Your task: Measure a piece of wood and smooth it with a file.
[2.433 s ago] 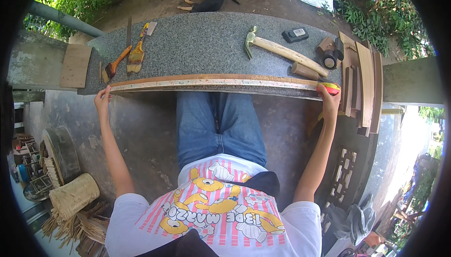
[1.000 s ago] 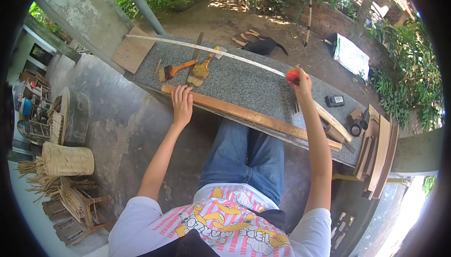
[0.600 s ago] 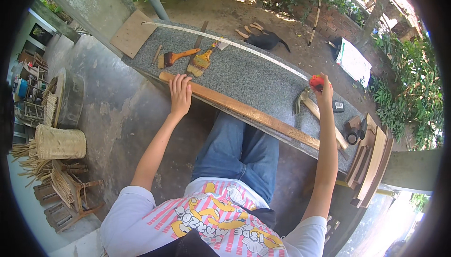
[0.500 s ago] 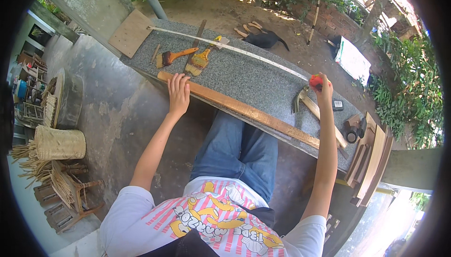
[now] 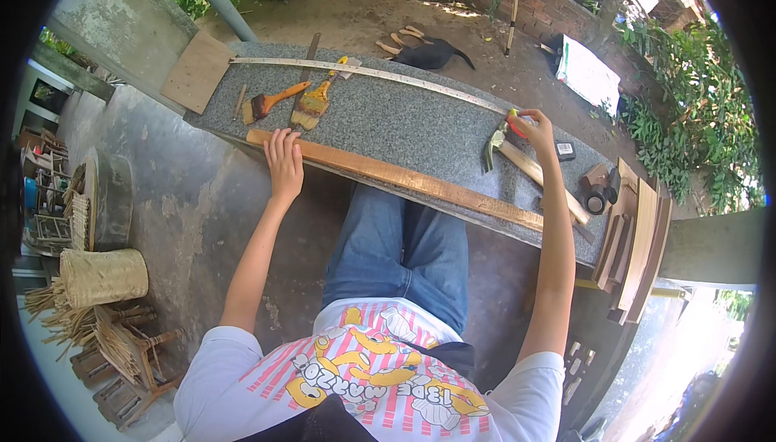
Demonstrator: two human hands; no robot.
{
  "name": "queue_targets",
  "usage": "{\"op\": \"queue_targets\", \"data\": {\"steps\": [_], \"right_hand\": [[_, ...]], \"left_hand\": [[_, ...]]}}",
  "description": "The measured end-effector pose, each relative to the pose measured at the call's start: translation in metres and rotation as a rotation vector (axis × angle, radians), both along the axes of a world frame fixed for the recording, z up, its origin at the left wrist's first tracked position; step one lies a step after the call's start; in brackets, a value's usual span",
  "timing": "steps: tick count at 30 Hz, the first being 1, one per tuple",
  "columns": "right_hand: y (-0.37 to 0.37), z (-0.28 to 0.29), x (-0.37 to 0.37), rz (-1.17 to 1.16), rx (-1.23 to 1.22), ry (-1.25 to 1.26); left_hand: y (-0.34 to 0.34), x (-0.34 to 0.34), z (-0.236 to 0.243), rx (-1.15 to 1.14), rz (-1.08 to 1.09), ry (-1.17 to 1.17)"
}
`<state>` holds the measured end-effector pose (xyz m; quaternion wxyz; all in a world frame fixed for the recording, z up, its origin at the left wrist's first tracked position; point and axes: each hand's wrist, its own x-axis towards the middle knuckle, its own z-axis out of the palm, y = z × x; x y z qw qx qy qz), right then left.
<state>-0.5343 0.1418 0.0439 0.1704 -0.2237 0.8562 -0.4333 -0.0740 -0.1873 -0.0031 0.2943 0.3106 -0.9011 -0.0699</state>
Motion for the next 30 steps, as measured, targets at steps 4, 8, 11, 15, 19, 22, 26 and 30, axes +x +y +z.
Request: {"op": "queue_targets", "data": {"steps": [4, 8, 11, 15, 19, 22, 26, 30], "right_hand": [[0.001, 0.0, -0.008, 0.058, 0.067, 0.162], [0.004, -0.007, -0.011, 0.051, 0.154, 0.353], [-0.011, 0.008, 0.023, 0.071, 0.308, 0.573], [-0.019, 0.034, 0.102, 0.159, 0.293, 0.87], [0.005, 0.062, 0.208, 0.554, 0.005, 0.632], [0.034, 0.073, 0.272, 0.711, -0.058, 0.505], [0.07, 0.06, 0.306, 0.654, -0.033, 0.345], [0.092, 0.055, 0.315, 0.53, -0.027, 0.263]], "left_hand": [[0.0, -0.001, -0.003, 0.0, 0.001, 0.009], [-0.002, -0.007, 0.002, -0.008, -0.009, 0.003], [-0.004, -0.002, 0.001, -0.008, -0.002, -0.002], [0.0, 0.0, 0.005, -0.002, -0.004, -0.013], [-0.004, -0.003, 0.016, 0.101, 0.006, 0.031], [-0.028, -0.021, 0.032, 0.161, 0.058, 0.135], [-0.09, -0.042, 0.026, 0.298, 0.124, -0.006], [-0.132, -0.051, 0.008, 0.46, 0.144, -0.35]]}}
